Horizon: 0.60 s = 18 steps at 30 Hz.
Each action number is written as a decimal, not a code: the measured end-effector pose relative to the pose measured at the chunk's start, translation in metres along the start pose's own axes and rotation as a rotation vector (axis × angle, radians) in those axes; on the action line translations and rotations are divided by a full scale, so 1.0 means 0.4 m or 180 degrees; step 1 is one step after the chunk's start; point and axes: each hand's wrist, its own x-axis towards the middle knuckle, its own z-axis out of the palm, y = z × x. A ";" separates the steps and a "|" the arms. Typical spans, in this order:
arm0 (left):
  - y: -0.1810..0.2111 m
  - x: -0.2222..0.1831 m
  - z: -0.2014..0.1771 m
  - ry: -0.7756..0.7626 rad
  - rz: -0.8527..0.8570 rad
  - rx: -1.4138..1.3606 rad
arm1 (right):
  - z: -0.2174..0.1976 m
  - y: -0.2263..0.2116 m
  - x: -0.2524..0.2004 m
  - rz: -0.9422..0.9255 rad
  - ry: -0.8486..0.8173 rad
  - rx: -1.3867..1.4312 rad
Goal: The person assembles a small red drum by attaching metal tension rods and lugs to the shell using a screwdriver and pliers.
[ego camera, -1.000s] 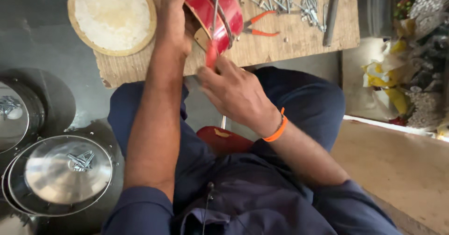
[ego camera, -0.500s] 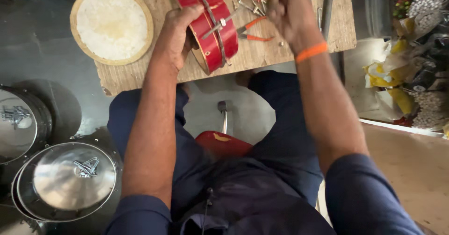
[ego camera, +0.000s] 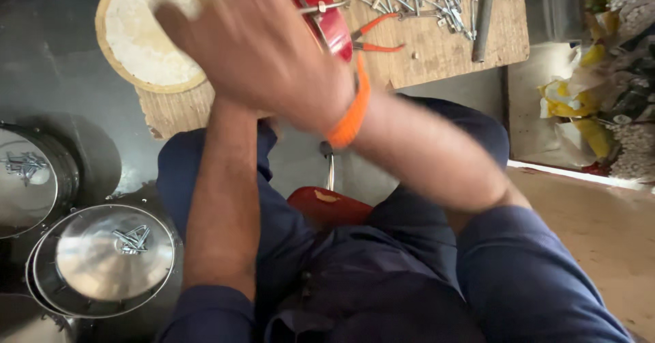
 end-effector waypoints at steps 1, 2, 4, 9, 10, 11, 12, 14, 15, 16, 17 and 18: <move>0.008 0.004 -0.001 -0.0117 0.0056 -0.0087 | 0.006 -0.051 -0.057 -0.0033 -0.0058 0.0058; 0.017 0.006 0.000 -0.0234 0.0112 -0.0174 | 0.012 -0.088 -0.121 -0.0035 -0.0144 0.0142; 0.031 0.008 0.000 -0.0265 0.0185 -0.0260 | 0.026 -0.126 -0.247 0.0326 -0.0040 0.0708; 0.042 0.000 -0.004 -0.0061 0.0040 0.0186 | 0.065 -0.055 -0.464 0.1379 0.0321 0.2165; 0.041 -0.008 -0.002 -0.0082 0.0037 0.0170 | 0.075 -0.024 -0.495 0.1630 0.0456 0.3217; 0.046 -0.007 0.004 -0.0137 0.0048 0.0168 | 0.089 0.012 -0.514 0.1860 0.0627 0.4252; 0.051 -0.009 0.010 -0.0193 0.0059 0.0165 | 0.102 0.047 -0.529 0.2181 0.1038 0.4621; 0.057 -0.018 0.021 -0.0307 -0.0047 0.0342 | 0.128 0.129 -0.538 0.2579 0.1794 0.5252; 0.059 -0.027 0.024 -0.0344 -0.0097 0.0431 | 0.142 0.177 -0.525 0.2636 0.2120 0.5538; 0.059 -0.034 0.030 -0.0397 -0.0146 0.0526 | 0.150 0.232 -0.506 0.2774 0.2065 0.5705; 0.062 -0.038 0.032 -0.0442 -0.0194 0.0636 | 0.159 0.289 -0.476 0.2907 0.2011 0.5887; 0.066 -0.039 0.034 -0.0487 -0.0242 0.0746 | 0.170 0.343 -0.437 0.2691 0.1807 0.5720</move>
